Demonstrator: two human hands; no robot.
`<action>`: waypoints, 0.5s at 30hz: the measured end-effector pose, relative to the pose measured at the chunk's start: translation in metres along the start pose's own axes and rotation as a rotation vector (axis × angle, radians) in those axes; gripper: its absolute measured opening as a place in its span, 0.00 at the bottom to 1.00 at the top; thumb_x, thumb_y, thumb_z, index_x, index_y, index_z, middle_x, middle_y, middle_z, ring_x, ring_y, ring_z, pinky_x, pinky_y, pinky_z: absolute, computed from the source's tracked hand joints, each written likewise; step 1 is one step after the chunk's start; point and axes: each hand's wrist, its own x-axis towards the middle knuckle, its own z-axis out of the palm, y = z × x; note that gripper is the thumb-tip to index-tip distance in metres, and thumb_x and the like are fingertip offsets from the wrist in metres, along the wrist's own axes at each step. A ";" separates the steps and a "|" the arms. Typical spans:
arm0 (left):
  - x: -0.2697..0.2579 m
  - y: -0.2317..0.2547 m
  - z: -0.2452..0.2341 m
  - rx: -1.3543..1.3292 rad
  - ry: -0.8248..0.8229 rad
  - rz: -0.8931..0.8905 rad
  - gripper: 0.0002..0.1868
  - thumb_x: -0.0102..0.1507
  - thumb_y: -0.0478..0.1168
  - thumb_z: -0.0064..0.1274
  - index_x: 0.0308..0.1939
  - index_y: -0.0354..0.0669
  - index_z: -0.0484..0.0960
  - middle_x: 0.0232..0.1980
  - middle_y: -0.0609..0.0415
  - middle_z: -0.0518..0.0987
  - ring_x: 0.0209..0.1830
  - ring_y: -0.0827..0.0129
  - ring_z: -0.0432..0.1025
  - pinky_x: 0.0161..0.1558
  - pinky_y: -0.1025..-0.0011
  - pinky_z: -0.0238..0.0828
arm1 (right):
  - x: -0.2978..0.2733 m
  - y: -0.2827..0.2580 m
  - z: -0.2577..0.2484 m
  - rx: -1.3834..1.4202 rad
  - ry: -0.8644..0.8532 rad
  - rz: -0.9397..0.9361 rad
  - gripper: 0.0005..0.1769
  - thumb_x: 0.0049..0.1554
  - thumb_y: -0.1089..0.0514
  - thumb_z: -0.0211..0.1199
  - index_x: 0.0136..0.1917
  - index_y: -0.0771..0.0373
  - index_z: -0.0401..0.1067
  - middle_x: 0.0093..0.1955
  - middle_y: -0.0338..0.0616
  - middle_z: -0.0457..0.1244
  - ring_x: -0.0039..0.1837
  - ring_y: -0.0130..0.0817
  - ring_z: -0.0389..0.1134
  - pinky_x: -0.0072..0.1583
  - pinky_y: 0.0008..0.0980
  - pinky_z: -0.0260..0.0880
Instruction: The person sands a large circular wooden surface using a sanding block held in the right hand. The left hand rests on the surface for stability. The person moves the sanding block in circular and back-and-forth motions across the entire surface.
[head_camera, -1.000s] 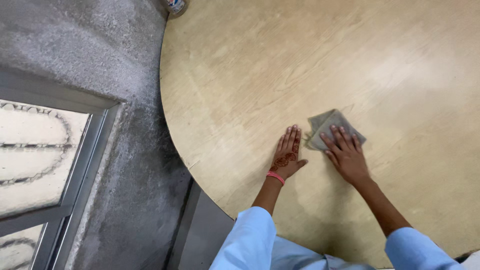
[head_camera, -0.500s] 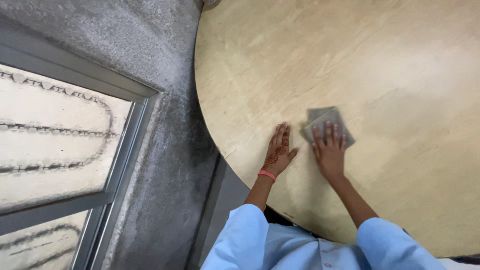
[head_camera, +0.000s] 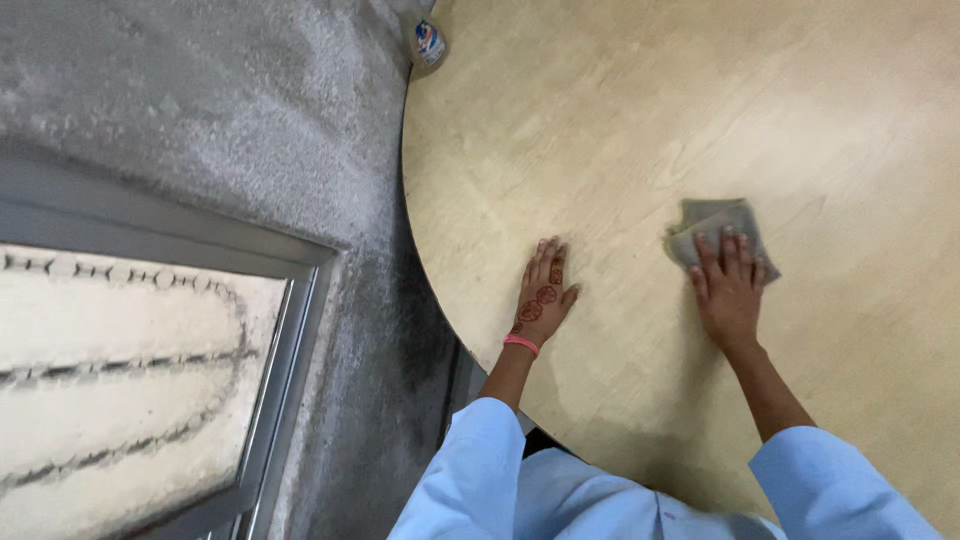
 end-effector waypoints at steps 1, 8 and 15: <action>0.010 -0.003 -0.001 0.006 0.014 0.025 0.39 0.68 0.50 0.47 0.80 0.40 0.53 0.84 0.48 0.49 0.86 0.55 0.39 0.81 0.55 0.37 | 0.003 0.008 0.002 0.020 0.044 0.094 0.29 0.71 0.43 0.41 0.84 0.46 0.52 0.88 0.50 0.39 0.87 0.51 0.36 0.80 0.61 0.31; 0.101 -0.016 -0.006 0.019 0.095 0.133 0.29 0.71 0.44 0.41 0.77 0.43 0.62 0.83 0.51 0.55 0.86 0.59 0.44 0.82 0.58 0.38 | 0.007 -0.030 0.038 -0.052 0.003 0.104 0.33 0.68 0.42 0.42 0.84 0.48 0.51 0.88 0.53 0.37 0.86 0.54 0.34 0.78 0.64 0.31; 0.187 -0.027 -0.021 -0.047 0.185 0.139 0.26 0.74 0.41 0.37 0.76 0.44 0.64 0.82 0.49 0.59 0.85 0.58 0.48 0.81 0.59 0.42 | 0.121 -0.051 0.033 -0.072 -0.220 -0.350 0.33 0.64 0.38 0.43 0.81 0.38 0.49 0.86 0.39 0.39 0.86 0.41 0.36 0.80 0.54 0.31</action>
